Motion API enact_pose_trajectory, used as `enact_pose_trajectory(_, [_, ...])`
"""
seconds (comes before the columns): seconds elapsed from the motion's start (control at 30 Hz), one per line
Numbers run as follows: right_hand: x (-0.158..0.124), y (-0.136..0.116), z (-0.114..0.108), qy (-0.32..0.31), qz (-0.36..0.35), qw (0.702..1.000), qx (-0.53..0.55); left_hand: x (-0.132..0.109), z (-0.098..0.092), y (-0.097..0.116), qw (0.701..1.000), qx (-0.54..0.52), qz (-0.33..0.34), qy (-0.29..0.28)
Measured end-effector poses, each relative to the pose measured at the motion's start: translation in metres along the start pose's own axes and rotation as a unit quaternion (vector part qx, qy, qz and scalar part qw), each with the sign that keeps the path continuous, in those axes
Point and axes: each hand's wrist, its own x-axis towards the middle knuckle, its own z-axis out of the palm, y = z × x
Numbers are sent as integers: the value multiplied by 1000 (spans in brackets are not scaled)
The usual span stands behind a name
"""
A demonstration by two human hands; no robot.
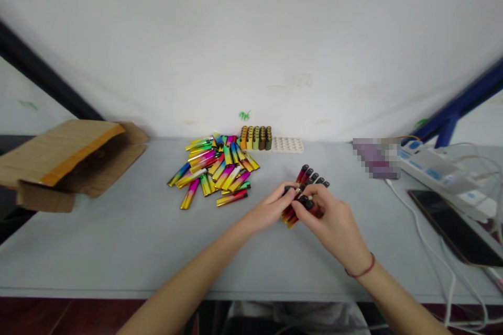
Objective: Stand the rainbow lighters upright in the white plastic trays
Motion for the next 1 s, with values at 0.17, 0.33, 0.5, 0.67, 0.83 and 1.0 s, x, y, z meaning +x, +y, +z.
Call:
enact_pose_trajectory(0.17, [8, 3, 5, 2, 73, 996, 60, 1, 0, -10, 999, -37, 6, -13])
enact_pose_trajectory(0.33, [7, 7, 6, -33, 110, 987, 109, 0, -2, -9, 992, -66, -44, -96])
enact_pose_trajectory(0.5, [7, 21, -16, -23, 57, 994, 91, -5, -9, 0, 997, -24, -50, -59])
enact_pose_trajectory(0.67, [24, 39, -54, 53, -180, 959, -212, -4, -12, 1, 997, -47, -30, -55])
enact_pose_trajectory(0.83, [45, 47, -59, -95, -342, 882, -311, -3, -12, -5, 995, -78, -44, -42])
enact_pose_trajectory(1.0, [59, 45, -47, -116, -369, 851, -356, -2, -12, -5, 992, -105, -63, -38])
